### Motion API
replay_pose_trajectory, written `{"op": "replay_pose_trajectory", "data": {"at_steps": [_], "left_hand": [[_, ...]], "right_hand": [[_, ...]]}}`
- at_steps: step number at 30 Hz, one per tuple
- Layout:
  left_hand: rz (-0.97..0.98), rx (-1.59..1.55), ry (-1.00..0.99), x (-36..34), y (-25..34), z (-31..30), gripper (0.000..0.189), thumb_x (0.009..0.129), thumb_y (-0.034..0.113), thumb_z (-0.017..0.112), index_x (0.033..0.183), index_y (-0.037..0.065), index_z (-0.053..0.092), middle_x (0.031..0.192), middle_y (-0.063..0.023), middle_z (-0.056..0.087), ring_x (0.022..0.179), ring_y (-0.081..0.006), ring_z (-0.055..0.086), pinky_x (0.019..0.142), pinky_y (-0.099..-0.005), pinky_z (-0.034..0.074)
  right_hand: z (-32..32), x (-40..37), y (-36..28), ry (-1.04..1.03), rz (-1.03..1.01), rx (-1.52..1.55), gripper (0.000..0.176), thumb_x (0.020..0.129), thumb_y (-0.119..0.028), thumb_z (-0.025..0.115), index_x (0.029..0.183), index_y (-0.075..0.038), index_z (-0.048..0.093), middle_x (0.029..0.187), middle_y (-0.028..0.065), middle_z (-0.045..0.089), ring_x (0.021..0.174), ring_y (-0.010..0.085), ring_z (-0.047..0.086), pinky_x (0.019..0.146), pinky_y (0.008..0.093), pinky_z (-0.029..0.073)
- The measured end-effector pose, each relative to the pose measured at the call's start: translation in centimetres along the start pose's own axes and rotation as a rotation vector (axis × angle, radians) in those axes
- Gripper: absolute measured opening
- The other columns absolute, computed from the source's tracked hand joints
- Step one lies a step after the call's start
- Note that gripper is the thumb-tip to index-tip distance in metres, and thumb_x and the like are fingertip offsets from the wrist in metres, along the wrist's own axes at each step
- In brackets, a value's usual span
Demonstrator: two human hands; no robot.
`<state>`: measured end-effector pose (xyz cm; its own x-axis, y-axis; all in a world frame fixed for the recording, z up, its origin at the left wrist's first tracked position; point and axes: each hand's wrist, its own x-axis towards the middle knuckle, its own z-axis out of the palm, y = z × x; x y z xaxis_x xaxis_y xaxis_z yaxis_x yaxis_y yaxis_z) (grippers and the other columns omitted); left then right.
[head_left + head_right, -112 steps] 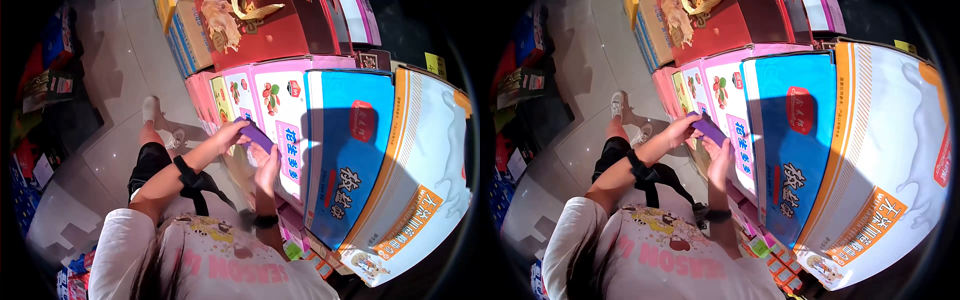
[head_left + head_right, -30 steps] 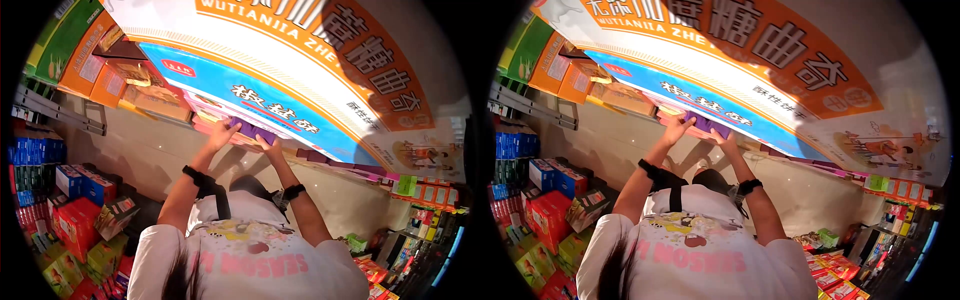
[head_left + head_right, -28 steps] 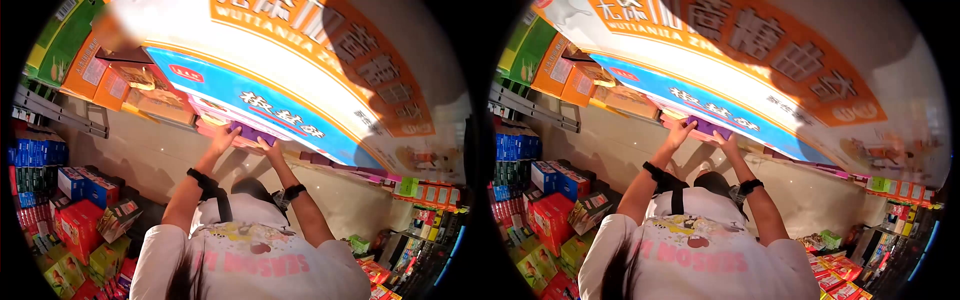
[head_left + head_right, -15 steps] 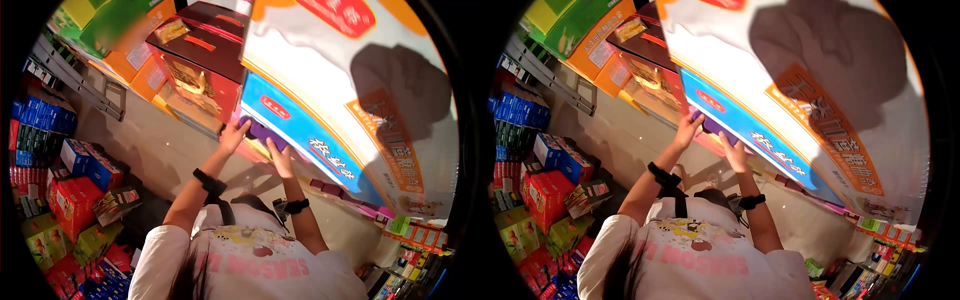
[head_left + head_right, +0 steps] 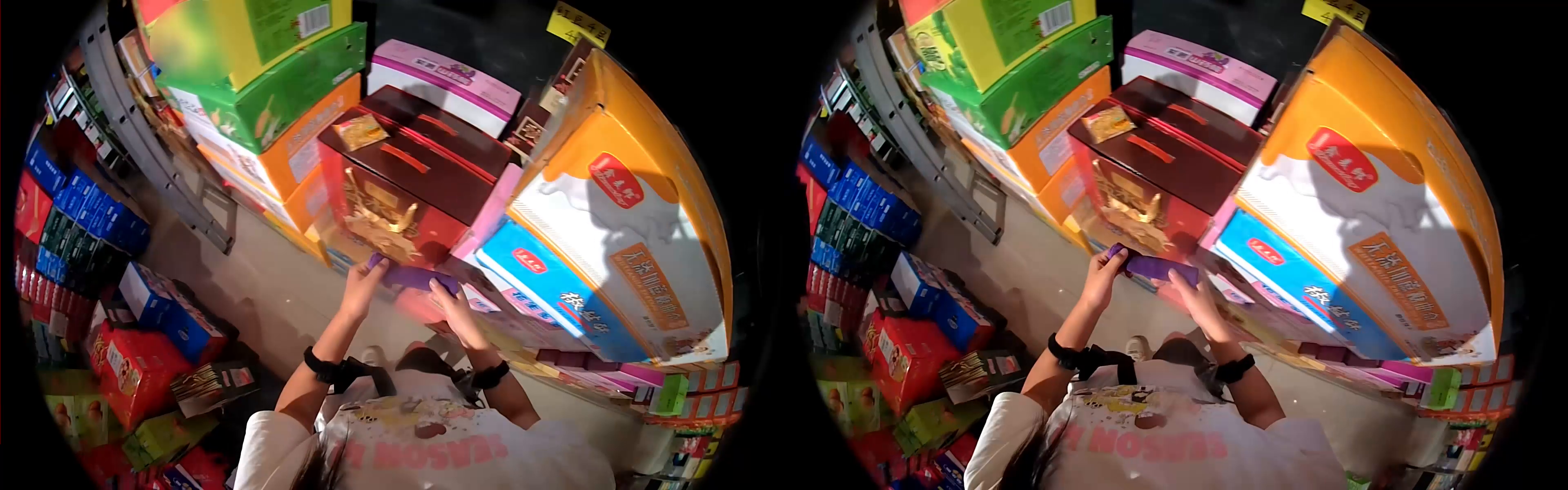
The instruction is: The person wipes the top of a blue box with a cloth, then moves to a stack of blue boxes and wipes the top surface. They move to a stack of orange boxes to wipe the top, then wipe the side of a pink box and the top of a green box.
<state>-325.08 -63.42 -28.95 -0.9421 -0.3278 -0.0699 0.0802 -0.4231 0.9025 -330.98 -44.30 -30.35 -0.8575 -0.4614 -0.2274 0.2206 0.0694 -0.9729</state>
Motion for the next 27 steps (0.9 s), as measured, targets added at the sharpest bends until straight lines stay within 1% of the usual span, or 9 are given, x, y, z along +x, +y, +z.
{"op": "replay_pose_trajectory", "data": {"at_steps": [1,6,12,16,18,22,25,26,27], "left_hand": [[0.025,0.013,0.004,-0.4,0.7,-1.3,0.023,0.089,0.021,0.053,0.086,0.0,0.063,0.076,0.0,0.06,0.068,-0.0065,0.051,0.064,-0.0219,0.04],[0.163,0.203,0.188,-3.6,3.0,-7.0,0.027,0.089,0.023,0.052,0.087,-0.002,0.062,0.074,-0.0017,0.059,0.067,-0.0085,0.051,0.064,-0.0238,0.041],[0.259,0.032,0.309,-5.2,7.0,-9.6,0.026,0.091,0.017,0.048,0.1,-0.002,0.062,0.084,-0.004,0.063,0.071,-0.0068,0.053,0.064,-0.022,0.042],[0.327,-0.022,0.443,-4.7,11.0,-10.4,0.024,0.091,0.017,0.046,0.086,-0.001,0.06,0.068,-0.0043,0.059,0.058,-0.0093,0.053,0.055,-0.0221,0.043],[0.341,-0.035,0.47,-4.5,13.1,-11.2,0.024,0.091,0.016,0.045,0.085,-0.001,0.06,0.066,-0.0049,0.059,0.054,-0.0101,0.053,0.052,-0.023,0.044],[0.437,-0.027,0.498,-2.4,17.4,-12.4,0.023,0.091,0.016,0.046,0.086,-0.001,0.06,0.063,-0.0027,0.057,0.055,-0.0094,0.051,0.053,-0.0219,0.041],[0.587,0.062,0.432,1.3,20.6,-14.8,0.027,0.09,0.021,0.045,0.094,-0.002,0.058,0.072,-0.0042,0.058,0.065,-0.0114,0.053,0.063,-0.0251,0.043],[0.66,0.058,0.385,2.8,21.9,-15.5,0.03,0.09,0.023,0.043,0.098,-0.002,0.057,0.079,-0.0057,0.059,0.071,-0.0126,0.054,0.069,-0.0262,0.043],[0.748,0.133,0.301,4.6,22.5,-17.0,0.036,0.09,0.026,0.041,0.108,-0.003,0.052,0.102,-0.01,0.055,0.087,-0.0153,0.053,0.08,-0.0278,0.041]], "right_hand": [[2.2,0.2,-0.8,0.047,-0.082,0.045,0.03,0.085,-0.031,0.058,0.092,-0.002,0.058,0.082,-0.0008,0.058,0.076,0.0074,0.051,0.066,0.0238,0.042],[7.4,1.3,-5.8,-0.154,-0.316,-0.299,0.023,0.083,-0.023,0.061,0.087,0.0,0.057,0.074,-0.0015,0.055,0.069,0.0076,0.049,0.06,0.0251,0.041],[13.7,4.8,-6.2,-0.268,-0.481,-0.17,0.022,0.08,-0.019,0.062,0.086,0.001,0.059,0.075,0.0036,0.061,0.069,0.0104,0.056,0.063,0.0275,0.045],[16.5,6.4,-9.3,-0.431,-0.433,-0.138,0.021,0.081,-0.019,0.062,0.089,0.0,0.06,0.077,0.0028,0.061,0.072,0.0098,0.056,0.067,0.026,0.044],[18.2,7.5,-10.1,-0.491,-0.696,-0.117,0.02,0.08,-0.017,0.062,0.09,0.0,0.06,0.077,0.0024,0.061,0.072,0.0101,0.056,0.067,0.026,0.044],[21.6,10.0,-12.3,-0.603,-0.573,0.012,0.019,0.082,-0.011,0.06,0.096,0.001,0.058,0.083,0.0021,0.06,0.078,0.0114,0.055,0.072,0.0253,0.043],[25.1,14.2,-12.8,-0.722,-0.642,0.107,0.027,0.082,-0.009,0.06,0.106,0.001,0.054,0.094,0.0039,0.059,0.087,0.013,0.055,0.079,0.0258,0.043],[26.3,15.1,-13.1,-0.795,-0.622,0.167,0.04,0.081,-0.007,0.061,0.117,0.002,0.046,0.109,0.0079,0.054,0.101,0.0155,0.051,0.088,0.0278,0.041],[27.1,15.8,-14.4,-0.806,-0.692,0.061,0.045,0.081,-0.007,0.061,0.121,0.003,0.041,0.115,0.0099,0.05,0.106,0.0168,0.049,0.091,0.0292,0.039]]}}
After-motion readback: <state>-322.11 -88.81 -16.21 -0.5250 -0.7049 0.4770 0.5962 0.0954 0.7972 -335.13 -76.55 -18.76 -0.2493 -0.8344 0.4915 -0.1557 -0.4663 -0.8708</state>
